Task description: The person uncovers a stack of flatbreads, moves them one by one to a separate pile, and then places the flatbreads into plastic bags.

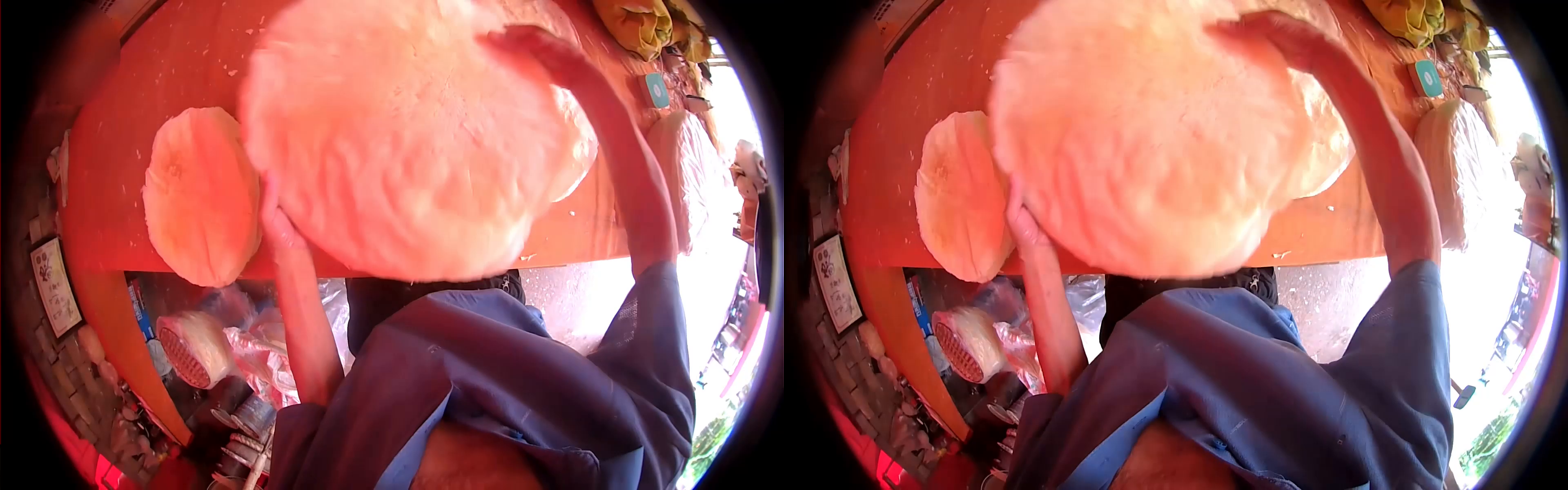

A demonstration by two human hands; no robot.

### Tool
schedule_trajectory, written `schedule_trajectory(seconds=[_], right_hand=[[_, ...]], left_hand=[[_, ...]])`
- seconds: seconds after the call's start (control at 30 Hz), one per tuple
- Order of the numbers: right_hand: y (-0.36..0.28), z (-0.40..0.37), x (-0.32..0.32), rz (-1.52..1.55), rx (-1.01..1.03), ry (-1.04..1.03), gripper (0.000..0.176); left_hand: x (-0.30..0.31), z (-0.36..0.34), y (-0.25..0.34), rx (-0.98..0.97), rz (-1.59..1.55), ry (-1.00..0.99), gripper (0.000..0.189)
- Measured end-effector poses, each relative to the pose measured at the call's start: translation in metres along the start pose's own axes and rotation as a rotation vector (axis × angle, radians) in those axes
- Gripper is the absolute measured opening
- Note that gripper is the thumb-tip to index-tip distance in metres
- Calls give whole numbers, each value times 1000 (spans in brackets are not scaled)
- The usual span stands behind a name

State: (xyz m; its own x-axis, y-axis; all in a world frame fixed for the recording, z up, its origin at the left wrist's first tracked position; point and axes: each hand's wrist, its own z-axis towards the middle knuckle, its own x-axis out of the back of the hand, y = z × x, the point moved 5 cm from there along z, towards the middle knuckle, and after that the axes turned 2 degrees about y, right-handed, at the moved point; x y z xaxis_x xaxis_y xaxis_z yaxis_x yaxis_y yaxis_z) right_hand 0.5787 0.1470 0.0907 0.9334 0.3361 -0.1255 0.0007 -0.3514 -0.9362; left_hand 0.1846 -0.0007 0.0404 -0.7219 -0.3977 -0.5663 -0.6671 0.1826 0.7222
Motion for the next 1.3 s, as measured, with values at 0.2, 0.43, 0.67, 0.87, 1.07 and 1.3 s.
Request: schedule_trajectory(seconds=[0.2, 0.43, 0.67, 0.87, 1.07, 1.3], right_hand=[[96, 24, 25, -227, -142, 293, 48], [92, 8, 32, -268, 19, 435, 57], [111, -140, 15, -98, -447, 460, 50], [135, -167, -52, 260, -365, 541, 34], [138, -153, -57, 223, -328, 587, 28], [121, -159, -53, -256, -200, 776, 27]], left_hand=[[4, 8, -38, -82, 230, 98, 42], [4, 13, -38, -118, 430, 132, 44], [-9, 14, -20, 94, 315, 17, 50], [9, 25, -30, 88, 446, -72, 52], [12, 27, -36, 122, 409, -71, 53], [13, 30, -39, 96, 393, -123, 52]])
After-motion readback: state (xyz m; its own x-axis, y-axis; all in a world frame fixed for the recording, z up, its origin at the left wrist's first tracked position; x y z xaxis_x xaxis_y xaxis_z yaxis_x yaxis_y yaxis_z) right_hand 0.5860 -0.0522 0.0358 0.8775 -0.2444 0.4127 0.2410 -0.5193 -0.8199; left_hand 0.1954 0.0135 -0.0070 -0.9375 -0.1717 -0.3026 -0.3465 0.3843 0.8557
